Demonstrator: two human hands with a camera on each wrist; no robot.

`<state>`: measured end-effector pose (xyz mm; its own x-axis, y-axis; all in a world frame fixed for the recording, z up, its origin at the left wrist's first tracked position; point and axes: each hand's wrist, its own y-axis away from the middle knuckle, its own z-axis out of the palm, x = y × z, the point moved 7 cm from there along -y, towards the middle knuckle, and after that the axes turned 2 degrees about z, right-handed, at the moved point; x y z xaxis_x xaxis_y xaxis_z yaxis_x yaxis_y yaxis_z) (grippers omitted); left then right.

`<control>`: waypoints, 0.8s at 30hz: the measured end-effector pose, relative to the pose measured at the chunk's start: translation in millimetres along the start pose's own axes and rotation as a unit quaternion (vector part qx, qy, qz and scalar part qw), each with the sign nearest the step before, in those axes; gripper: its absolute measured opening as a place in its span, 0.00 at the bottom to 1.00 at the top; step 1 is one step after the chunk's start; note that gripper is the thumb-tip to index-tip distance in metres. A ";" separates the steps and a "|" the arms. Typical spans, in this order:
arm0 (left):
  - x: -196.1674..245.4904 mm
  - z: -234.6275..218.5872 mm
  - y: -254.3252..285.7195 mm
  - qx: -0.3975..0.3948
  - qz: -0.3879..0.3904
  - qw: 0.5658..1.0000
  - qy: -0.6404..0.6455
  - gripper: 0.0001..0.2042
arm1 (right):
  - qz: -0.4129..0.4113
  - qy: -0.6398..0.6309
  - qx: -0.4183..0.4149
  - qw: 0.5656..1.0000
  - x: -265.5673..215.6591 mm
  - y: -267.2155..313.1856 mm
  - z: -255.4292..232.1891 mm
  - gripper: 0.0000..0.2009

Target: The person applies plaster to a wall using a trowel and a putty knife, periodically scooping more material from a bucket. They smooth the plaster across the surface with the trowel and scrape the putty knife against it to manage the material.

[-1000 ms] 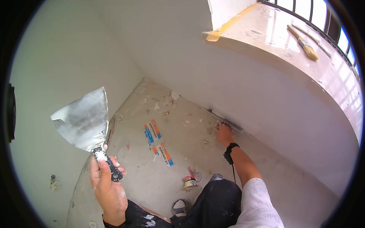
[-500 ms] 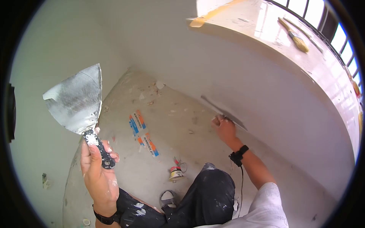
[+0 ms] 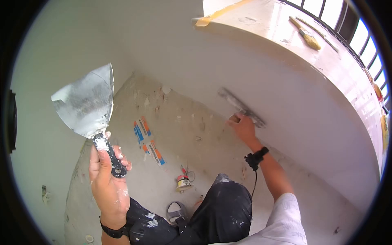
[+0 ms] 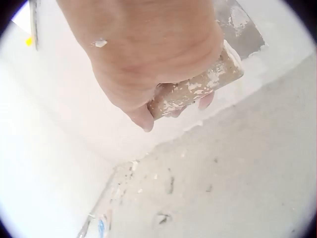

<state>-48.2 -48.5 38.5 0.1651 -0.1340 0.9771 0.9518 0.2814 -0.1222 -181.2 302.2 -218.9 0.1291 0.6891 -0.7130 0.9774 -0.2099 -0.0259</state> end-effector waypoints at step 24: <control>25.3 28.3 10.3 -0.005 -0.001 0.999 -0.040 0.20 | -0.012 0.022 0.111 0.994 9.3 0.3 35.2 0.17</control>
<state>-41.6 -22.0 66.9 0.1420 -0.0581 0.9882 0.9545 0.2726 -0.1211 -185.6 284.1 -250.2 0.1179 0.7241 -0.6795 0.9200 -0.3373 -0.1998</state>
